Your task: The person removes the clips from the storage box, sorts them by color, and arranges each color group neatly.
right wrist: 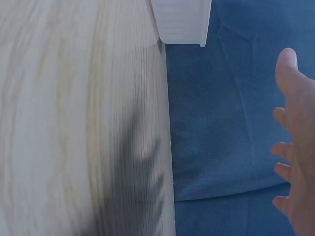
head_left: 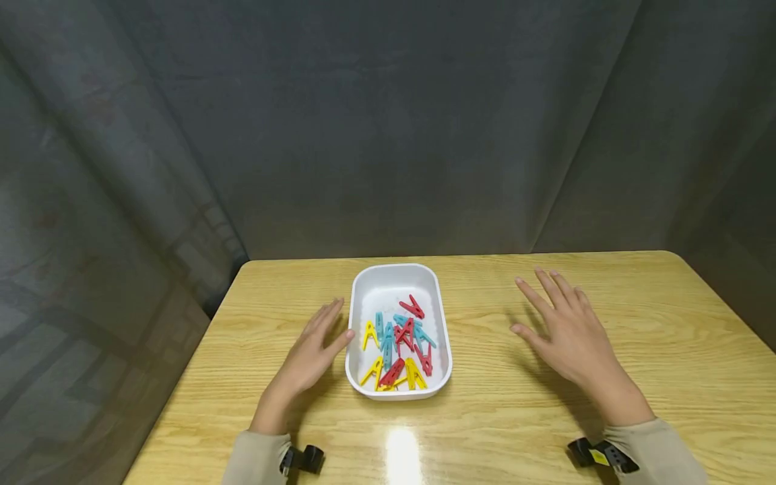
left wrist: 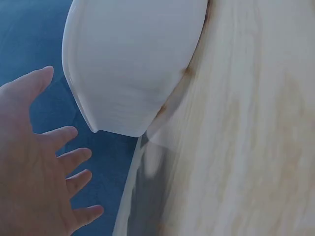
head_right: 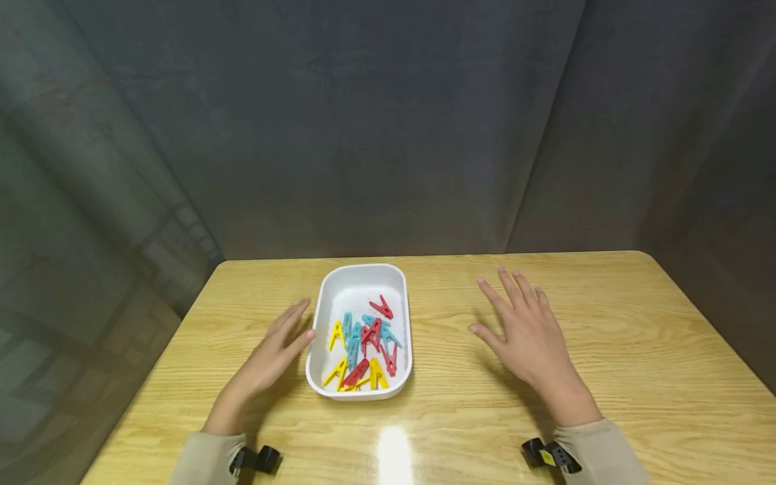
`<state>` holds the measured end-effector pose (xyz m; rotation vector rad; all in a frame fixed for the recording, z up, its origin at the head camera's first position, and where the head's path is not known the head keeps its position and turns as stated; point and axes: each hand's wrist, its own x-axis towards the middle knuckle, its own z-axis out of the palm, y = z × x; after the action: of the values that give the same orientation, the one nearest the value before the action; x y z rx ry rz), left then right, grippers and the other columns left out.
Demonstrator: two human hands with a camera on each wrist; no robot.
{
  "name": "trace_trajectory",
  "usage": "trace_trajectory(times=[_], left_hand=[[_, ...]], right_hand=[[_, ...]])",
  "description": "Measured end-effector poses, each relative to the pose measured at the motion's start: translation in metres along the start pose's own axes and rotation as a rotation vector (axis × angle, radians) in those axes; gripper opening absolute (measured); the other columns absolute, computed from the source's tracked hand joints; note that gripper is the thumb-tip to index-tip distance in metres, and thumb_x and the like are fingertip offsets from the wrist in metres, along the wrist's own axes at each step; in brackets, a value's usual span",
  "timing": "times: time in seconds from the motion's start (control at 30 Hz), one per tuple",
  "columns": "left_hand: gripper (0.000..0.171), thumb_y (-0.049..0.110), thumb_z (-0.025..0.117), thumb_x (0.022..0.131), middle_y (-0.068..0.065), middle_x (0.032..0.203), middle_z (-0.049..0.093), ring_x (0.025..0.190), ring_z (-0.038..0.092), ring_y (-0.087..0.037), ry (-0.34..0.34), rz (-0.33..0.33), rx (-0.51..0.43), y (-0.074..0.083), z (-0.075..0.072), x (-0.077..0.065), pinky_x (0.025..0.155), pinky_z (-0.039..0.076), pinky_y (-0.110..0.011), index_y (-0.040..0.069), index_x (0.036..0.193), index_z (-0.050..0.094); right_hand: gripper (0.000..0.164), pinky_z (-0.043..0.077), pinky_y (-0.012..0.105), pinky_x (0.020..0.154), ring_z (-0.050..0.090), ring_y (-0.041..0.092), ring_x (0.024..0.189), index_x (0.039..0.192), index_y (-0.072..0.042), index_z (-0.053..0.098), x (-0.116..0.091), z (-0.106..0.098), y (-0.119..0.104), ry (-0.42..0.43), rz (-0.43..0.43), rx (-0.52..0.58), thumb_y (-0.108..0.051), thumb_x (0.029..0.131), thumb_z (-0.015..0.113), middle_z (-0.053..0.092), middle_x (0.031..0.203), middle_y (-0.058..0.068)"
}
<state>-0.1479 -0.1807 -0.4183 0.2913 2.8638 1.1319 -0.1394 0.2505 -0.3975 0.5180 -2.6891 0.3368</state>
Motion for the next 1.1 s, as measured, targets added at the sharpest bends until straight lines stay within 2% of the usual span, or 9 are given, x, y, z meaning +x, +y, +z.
trace_trajectory(times=[0.17,0.37,0.53,0.7,0.97,1.1], left_hand=[[0.072,0.057,0.049,0.098,-0.011,0.163,0.019,0.148,0.016,-0.038,-0.046,-0.037,-0.182,-0.003,0.004,0.001,0.11,0.013,-0.07,0.026,0.159,0.024],[0.065,0.045,0.051,0.101,-0.009,0.162,0.025,0.148,0.017,-0.037,-0.08,-0.037,-0.417,-0.006,0.008,0.001,0.113,0.012,-0.066,0.02,0.157,0.029],[0.061,0.032,0.053,0.102,-0.016,0.158,0.031,0.145,0.024,-0.04,-0.107,-0.026,-0.563,-0.009,0.013,0.002,0.114,0.015,-0.064,0.013,0.156,0.032],[0.06,0.025,0.055,0.101,-0.016,0.158,0.032,0.145,0.024,-0.038,-0.132,-0.036,-0.644,-0.012,0.017,0.003,0.115,0.012,-0.064,0.012,0.155,0.032],[0.06,0.022,0.059,0.098,-0.011,0.158,0.034,0.146,0.024,-0.032,-0.101,-0.082,-0.767,-0.018,0.024,0.001,0.117,0.006,-0.06,0.013,0.153,0.037],[0.061,0.019,0.058,0.098,-0.007,0.16,0.03,0.148,0.02,-0.03,-0.107,-0.077,-0.823,-0.02,0.029,-0.001,0.117,0.003,-0.058,0.014,0.155,0.035]], right_hand=[[0.077,0.015,0.066,0.113,0.016,0.039,0.147,0.158,-0.024,0.026,0.001,0.0,-0.001,0.014,-0.008,0.008,-0.05,0.095,0.06,0.022,0.161,0.017],[0.075,0.021,0.067,0.11,0.021,0.041,0.145,0.157,-0.023,0.03,0.001,0.001,-0.004,0.022,-0.018,0.033,-0.049,0.094,0.061,0.025,0.16,0.017],[0.073,0.02,0.066,0.111,0.023,0.042,0.144,0.156,-0.021,0.032,0.001,0.002,-0.005,0.031,-0.029,0.046,-0.048,0.095,0.061,0.027,0.159,0.018],[0.072,0.021,0.065,0.111,0.025,0.042,0.143,0.156,-0.022,0.033,0.001,0.003,-0.006,0.037,-0.029,0.057,-0.047,0.095,0.061,0.028,0.159,0.017],[0.071,0.025,0.065,0.109,0.028,0.043,0.141,0.156,-0.023,0.032,0.0,0.005,-0.011,0.025,-0.027,0.111,-0.043,0.096,0.062,0.028,0.16,0.013],[0.07,0.026,0.065,0.108,0.031,0.044,0.139,0.156,-0.024,0.033,0.0,0.006,-0.013,0.024,-0.035,0.131,-0.042,0.095,0.063,0.03,0.158,0.013]])
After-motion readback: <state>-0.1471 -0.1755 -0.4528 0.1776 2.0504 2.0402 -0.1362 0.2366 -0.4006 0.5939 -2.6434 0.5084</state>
